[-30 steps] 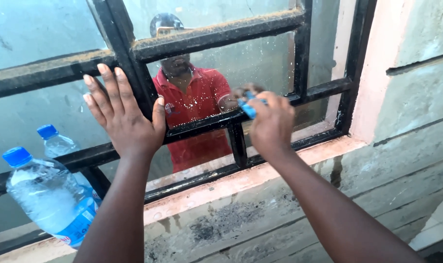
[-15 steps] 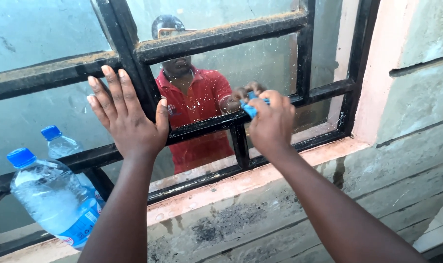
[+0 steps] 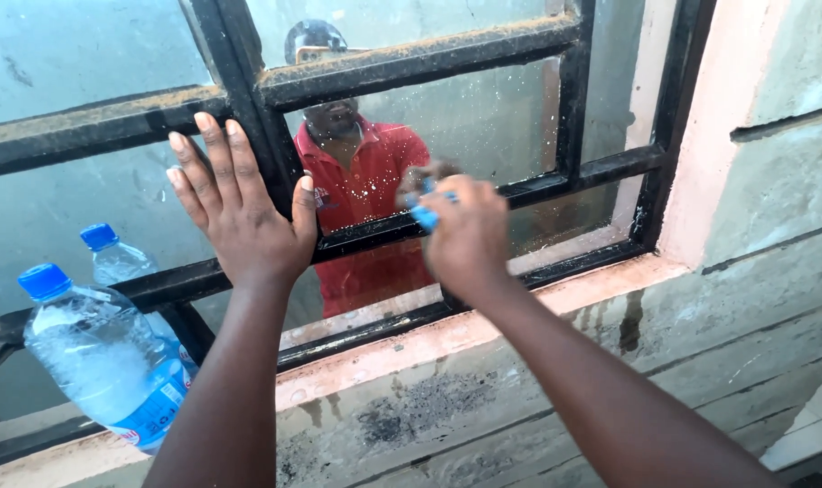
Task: Cleaning a glass window pane with a blue cloth and water.
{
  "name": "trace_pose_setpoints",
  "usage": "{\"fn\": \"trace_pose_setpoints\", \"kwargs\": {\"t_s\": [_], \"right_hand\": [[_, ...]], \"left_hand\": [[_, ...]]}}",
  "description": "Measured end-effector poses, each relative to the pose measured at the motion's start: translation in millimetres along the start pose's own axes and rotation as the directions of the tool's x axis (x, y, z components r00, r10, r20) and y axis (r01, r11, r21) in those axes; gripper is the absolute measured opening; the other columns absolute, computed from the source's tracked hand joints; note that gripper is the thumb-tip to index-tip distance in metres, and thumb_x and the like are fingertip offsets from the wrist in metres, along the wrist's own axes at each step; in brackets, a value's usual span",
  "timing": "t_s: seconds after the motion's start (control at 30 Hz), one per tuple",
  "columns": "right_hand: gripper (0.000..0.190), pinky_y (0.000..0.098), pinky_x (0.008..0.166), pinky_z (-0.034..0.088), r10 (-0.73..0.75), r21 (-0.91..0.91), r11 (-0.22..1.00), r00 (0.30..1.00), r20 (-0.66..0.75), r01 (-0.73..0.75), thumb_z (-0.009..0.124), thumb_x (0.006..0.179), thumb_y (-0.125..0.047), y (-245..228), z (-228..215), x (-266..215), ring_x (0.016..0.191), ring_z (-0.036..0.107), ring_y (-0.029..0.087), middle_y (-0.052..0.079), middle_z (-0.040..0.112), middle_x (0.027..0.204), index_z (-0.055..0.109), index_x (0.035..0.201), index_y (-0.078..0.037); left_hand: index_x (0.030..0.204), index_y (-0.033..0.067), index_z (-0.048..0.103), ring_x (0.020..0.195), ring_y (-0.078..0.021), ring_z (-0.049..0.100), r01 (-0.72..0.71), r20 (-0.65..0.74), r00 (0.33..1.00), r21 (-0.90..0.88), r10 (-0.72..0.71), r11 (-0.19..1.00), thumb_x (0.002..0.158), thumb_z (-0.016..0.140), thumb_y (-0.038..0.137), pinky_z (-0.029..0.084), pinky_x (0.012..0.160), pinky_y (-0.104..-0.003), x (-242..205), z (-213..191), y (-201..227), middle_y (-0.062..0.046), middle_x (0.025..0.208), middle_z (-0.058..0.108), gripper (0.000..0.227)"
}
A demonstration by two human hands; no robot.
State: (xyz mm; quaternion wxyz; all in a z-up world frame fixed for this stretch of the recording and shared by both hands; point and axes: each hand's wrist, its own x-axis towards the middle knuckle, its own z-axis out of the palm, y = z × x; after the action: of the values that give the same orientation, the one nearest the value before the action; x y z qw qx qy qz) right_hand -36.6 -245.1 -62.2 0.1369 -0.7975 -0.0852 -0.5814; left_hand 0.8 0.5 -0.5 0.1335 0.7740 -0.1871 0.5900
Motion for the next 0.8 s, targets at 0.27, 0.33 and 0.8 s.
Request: {"fn": "trace_pose_setpoints", "kwargs": {"t_s": [0.27,0.33,0.8], "right_hand": [[0.026,0.0475,0.093,0.041,0.033,0.047,0.998,0.999,0.014,-0.034,0.066,0.082,0.000,-17,-14,6,0.111,0.056,0.031,0.011,0.063,0.115,0.075,0.104,-0.011],[0.029,0.0486,0.092,0.041,0.071,0.035,0.997,0.997,-0.020,-0.070,0.065,0.080,0.001,-19,-10,7,0.112,0.056,0.033,0.011,0.064,0.115,0.076,0.104,-0.011],[0.022,0.0498,0.090,0.041,-0.017,0.058,0.998,1.000,-0.017,0.018,0.063,0.084,-0.001,-41,9,2,0.106,0.057,0.033,0.012,0.061,0.115,0.070,0.103,-0.008]], "left_hand": [[0.167,-0.0020,0.028,0.161,-0.0449,0.003,0.012,-0.001,1.000,-0.016,-0.012,1.000,0.111,0.048,0.044,-0.001,0.131,-0.058,1,-3,0,-0.021,0.175,0.015,0.075],[0.167,-0.0016,0.029,0.161,-0.0448,0.003,0.018,-0.001,1.000,-0.013,-0.019,1.000,0.111,0.045,0.043,-0.001,0.130,-0.057,1,-3,2,-0.021,0.175,0.016,0.073],[0.165,0.0021,0.034,0.162,-0.0425,0.007,0.012,-0.048,0.999,-0.046,-0.014,0.999,0.114,0.032,0.037,0.000,0.131,-0.057,0,1,-2,-0.018,0.174,0.020,0.062]]}}
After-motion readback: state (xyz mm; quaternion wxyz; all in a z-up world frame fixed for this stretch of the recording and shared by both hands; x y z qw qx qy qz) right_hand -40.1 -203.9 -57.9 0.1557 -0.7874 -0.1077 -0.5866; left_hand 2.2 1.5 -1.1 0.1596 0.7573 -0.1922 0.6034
